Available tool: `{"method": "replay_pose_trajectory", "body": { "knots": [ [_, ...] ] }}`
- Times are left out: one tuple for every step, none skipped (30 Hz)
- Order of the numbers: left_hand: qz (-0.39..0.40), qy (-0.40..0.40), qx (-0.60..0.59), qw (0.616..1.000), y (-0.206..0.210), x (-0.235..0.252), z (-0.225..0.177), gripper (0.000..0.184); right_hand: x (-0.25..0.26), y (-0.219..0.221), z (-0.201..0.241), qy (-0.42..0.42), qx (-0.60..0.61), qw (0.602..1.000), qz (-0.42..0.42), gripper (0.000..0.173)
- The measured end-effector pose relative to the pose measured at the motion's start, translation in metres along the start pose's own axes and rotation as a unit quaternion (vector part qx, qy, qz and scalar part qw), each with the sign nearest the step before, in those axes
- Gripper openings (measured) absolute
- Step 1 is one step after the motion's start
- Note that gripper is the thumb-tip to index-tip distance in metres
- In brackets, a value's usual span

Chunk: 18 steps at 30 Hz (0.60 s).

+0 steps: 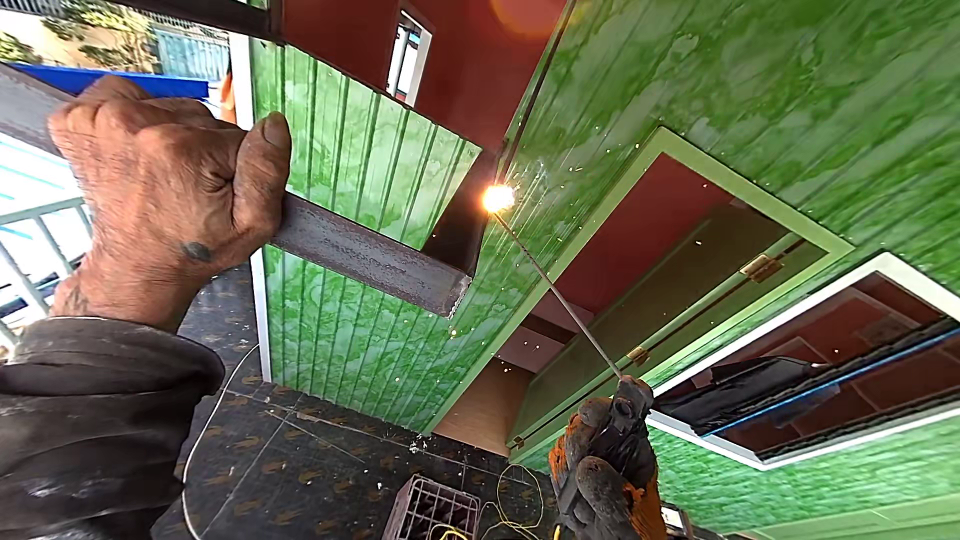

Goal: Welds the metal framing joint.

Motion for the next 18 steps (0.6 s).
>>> {"method": "replay_pose_trajectory", "body": {
  "knots": [
    [0.001,-0.001,0.000,1.000,-0.0001,0.0003,-0.0004,0.059,0.0001,-0.0011,0.0000,0.000,-0.004,1.000,-0.009,0.050],
    [0.002,-0.003,0.001,1.000,0.0000,0.0005,-0.0006,0.059,0.0001,-0.0017,-0.0003,0.004,-0.003,1.000,-0.015,0.048],
    [0.004,-0.004,0.001,1.000,0.0000,0.0006,-0.0007,0.059,0.0002,-0.0021,-0.0008,0.009,0.002,1.000,-0.016,0.048],
    [0.005,-0.005,0.000,1.000,0.0001,0.0005,-0.0005,0.059,-0.0005,-0.0035,-0.0018,0.014,0.000,1.000,-0.022,0.048],
    [0.007,-0.006,-0.001,1.000,0.0002,0.0005,-0.0002,0.059,-0.0020,-0.0056,-0.0031,0.020,-0.008,0.999,-0.031,0.048],
    [0.005,-0.006,-0.002,1.000,0.0005,0.0002,0.0007,0.059,-0.0041,-0.0084,-0.0047,0.025,-0.015,0.999,-0.046,0.049],
    [0.004,-0.005,-0.001,1.000,0.0005,0.0000,0.0014,0.059,-0.0051,-0.0091,-0.0048,0.030,-0.018,0.998,-0.052,0.050],
    [0.005,-0.005,-0.002,1.000,0.0003,0.0000,0.0011,0.059,-0.0056,-0.0089,-0.0045,0.034,-0.020,0.998,-0.055,0.049],
    [0.005,-0.004,-0.001,1.000,0.0002,0.0003,0.0002,0.059,-0.0054,-0.0083,-0.0040,0.033,-0.018,0.998,-0.053,0.049],
    [0.007,-0.004,0.000,1.000,0.0000,0.0007,-0.0007,0.059,-0.0052,-0.0079,-0.0041,0.035,-0.016,0.998,-0.052,0.047],
    [0.008,-0.003,-0.001,1.000,-0.0005,0.0011,-0.0013,0.059,-0.0044,-0.0065,-0.0036,0.039,-0.009,0.998,-0.052,0.046],
    [0.008,-0.003,0.000,1.000,-0.0006,0.0013,-0.0016,0.059,-0.0026,-0.0036,-0.0022,0.040,0.006,0.998,-0.045,0.045],
    [0.011,-0.005,0.000,1.000,-0.0007,0.0015,-0.0020,0.059,-0.0015,-0.0014,-0.0011,0.040,0.012,0.998,-0.040,0.045],
    [0.013,-0.006,0.002,1.000,-0.0008,0.0017,-0.0023,0.059,-0.0008,-0.0007,-0.0009,0.037,0.012,0.999,-0.034,0.047],
    [0.013,-0.006,0.002,1.000,-0.0007,0.0016,-0.0019,0.060,-0.0007,-0.0005,-0.0008,0.035,0.010,0.999,-0.030,0.047],
    [0.012,-0.006,0.002,1.000,-0.0005,0.0013,-0.0014,0.060,-0.0009,-0.0005,-0.0008,0.037,0.009,0.999,-0.033,0.045],
    [0.011,-0.006,0.001,1.000,-0.0002,0.0012,-0.0010,0.060,-0.0012,-0.0004,-0.0007,0.041,0.006,0.998,-0.037,0.043],
    [0.012,-0.008,0.001,1.000,-0.0003,0.0011,-0.0010,0.060,-0.0010,0.0005,-0.0004,0.043,0.007,0.998,-0.037,0.042]
  ]
}}
Point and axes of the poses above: each hand's wrist, its own x-axis towards the middle knuckle, its own y-axis out of the palm, z = x × y, the point moved 8 cm from there along x, towards the middle knuckle, and after that the axes turned 1 degree about x, right-handed, at the moved point
